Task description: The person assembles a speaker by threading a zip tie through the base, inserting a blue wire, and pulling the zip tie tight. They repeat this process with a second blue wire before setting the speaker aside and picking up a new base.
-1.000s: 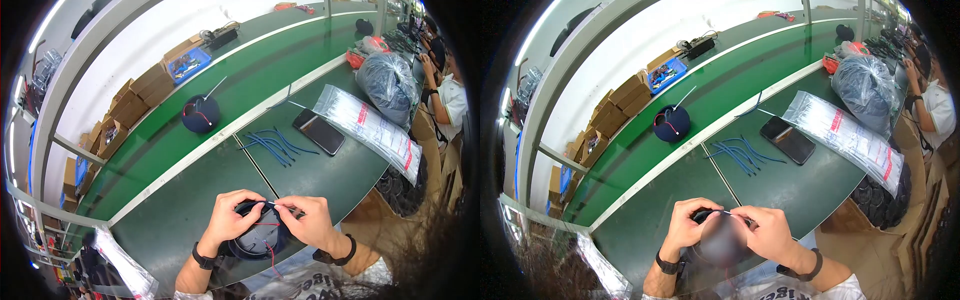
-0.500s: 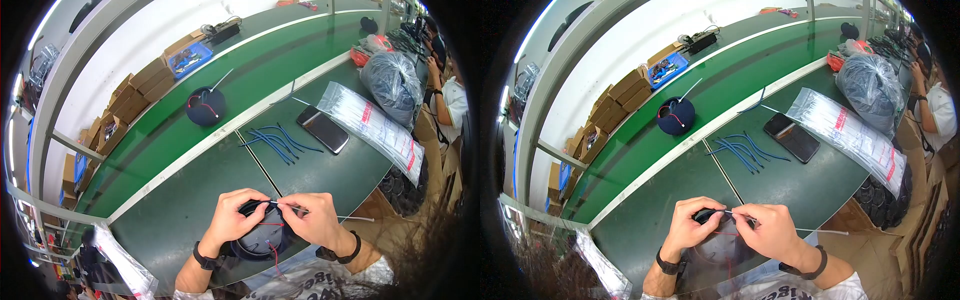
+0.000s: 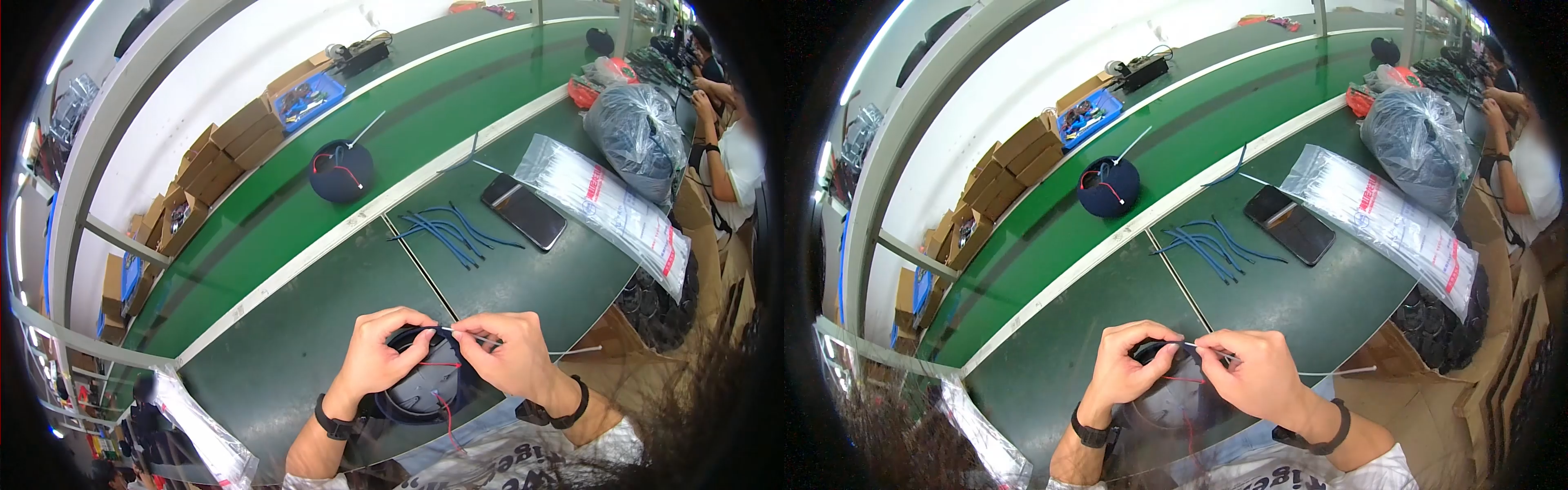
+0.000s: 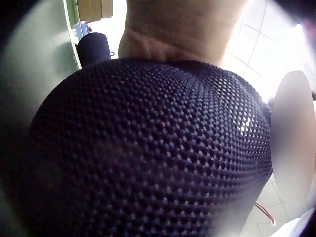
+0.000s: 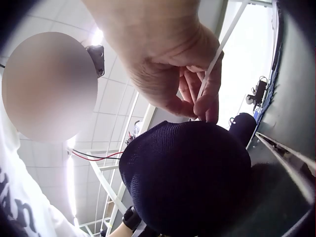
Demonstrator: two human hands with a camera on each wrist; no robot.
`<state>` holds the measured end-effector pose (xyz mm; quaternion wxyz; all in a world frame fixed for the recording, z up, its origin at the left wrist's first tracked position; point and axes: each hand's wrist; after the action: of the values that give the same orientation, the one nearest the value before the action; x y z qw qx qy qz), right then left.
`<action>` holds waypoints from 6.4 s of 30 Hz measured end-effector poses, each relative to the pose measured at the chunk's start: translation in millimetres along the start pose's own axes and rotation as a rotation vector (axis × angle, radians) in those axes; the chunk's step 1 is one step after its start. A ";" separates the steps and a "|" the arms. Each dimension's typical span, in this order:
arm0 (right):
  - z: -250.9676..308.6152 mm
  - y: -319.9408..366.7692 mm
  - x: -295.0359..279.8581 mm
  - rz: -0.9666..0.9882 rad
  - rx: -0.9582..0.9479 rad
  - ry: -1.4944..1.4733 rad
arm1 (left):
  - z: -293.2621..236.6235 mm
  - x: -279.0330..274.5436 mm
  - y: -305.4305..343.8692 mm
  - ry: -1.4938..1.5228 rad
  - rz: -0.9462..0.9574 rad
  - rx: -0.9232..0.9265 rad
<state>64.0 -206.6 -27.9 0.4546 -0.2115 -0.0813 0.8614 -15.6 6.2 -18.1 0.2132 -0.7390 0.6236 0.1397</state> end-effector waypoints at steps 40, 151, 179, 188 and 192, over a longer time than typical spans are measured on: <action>-10.9 -8.7 -6.0 0.113 -0.279 0.354 | -15.1 -0.2 1.6 -0.192 -0.075 0.160; -9.5 -30.6 -21.9 0.165 -0.130 0.061 | -23.7 -7.8 -5.3 -0.280 -0.043 0.103; -19.4 -33.7 -5.8 0.149 -0.292 0.015 | -21.7 0.1 -6.6 -0.293 -0.077 0.144; -17.9 -32.3 -4.1 0.137 -0.239 -0.037 | -21.7 -5.2 -2.7 -0.321 -0.075 0.117; -20.5 -29.9 -9.3 0.126 -0.162 -0.079 | -26.4 -7.3 -2.1 -0.298 -0.071 0.078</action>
<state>100.0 -198.1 -33.7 0.3773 -0.2183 -0.1553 0.8865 -16.5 -0.2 8.6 0.3367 -0.7230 0.5634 0.2157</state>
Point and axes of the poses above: each hand's wrist, its own y-axis away from the middle knuckle, its own x-axis out of the palm, z = x × y, and after that the axes turned 4 degrees about -x, right-handed
